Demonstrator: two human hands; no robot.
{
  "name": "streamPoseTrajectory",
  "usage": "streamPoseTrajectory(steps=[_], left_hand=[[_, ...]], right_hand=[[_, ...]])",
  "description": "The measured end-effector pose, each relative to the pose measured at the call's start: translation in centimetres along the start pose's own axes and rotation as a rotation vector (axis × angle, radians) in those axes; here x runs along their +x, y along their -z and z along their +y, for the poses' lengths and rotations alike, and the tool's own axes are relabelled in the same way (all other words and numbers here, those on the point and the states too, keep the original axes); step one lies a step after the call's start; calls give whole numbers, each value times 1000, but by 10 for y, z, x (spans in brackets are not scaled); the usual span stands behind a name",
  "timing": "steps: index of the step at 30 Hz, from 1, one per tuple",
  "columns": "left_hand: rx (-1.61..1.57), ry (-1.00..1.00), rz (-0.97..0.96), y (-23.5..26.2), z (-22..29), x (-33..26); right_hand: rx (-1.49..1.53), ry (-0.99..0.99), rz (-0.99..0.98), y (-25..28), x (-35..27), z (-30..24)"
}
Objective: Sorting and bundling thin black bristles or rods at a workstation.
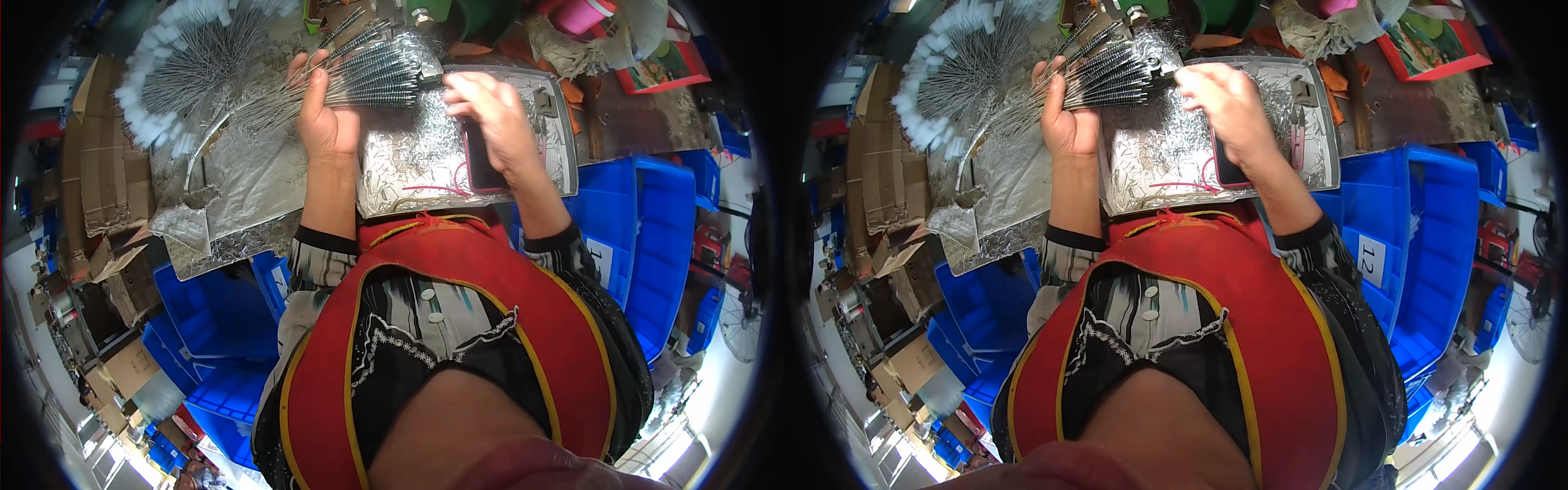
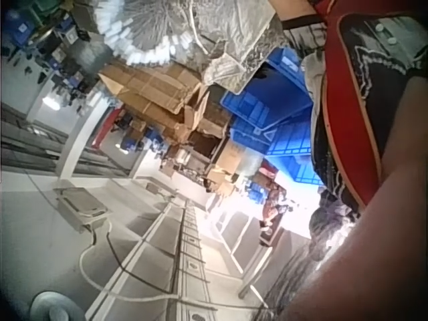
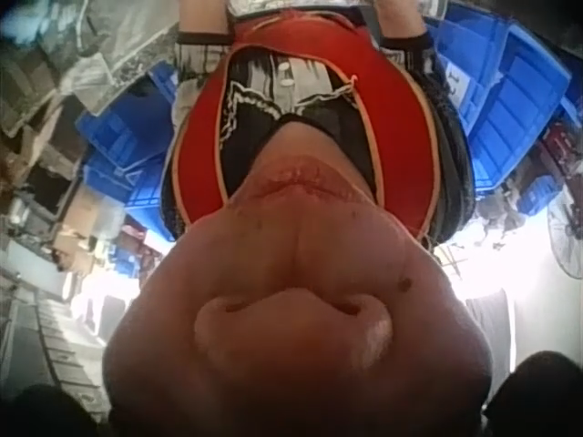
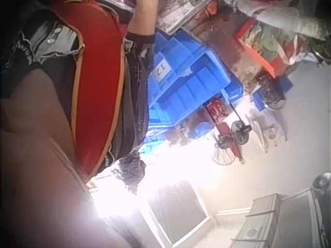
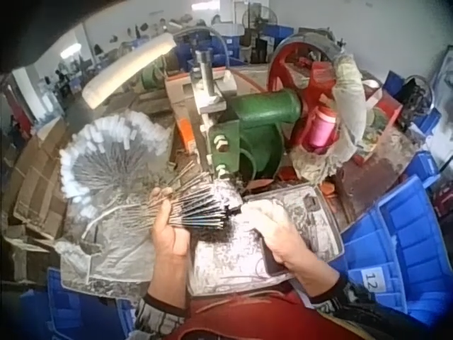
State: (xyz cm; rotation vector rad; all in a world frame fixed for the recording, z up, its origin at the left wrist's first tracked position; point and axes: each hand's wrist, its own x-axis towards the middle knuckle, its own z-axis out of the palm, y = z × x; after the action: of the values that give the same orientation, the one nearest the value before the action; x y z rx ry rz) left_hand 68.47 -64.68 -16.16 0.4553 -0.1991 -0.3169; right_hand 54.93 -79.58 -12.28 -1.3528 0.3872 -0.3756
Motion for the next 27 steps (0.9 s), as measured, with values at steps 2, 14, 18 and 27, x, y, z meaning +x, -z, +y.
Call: streamPoseTrajectory(steps=[2,14,18,27], left_hand=[[-31,16,14,-3,2,-1],[13,-23,32,0,8,3],[20,-38,55,-2,8,5],[41,40,117,1,7,8]], right_hand=[[-32,72,-32,-21,8,7],[-633,431,91,-44,33,24],[-599,436,83,-46,36,13],[-752,594,63,-44,42,7]])
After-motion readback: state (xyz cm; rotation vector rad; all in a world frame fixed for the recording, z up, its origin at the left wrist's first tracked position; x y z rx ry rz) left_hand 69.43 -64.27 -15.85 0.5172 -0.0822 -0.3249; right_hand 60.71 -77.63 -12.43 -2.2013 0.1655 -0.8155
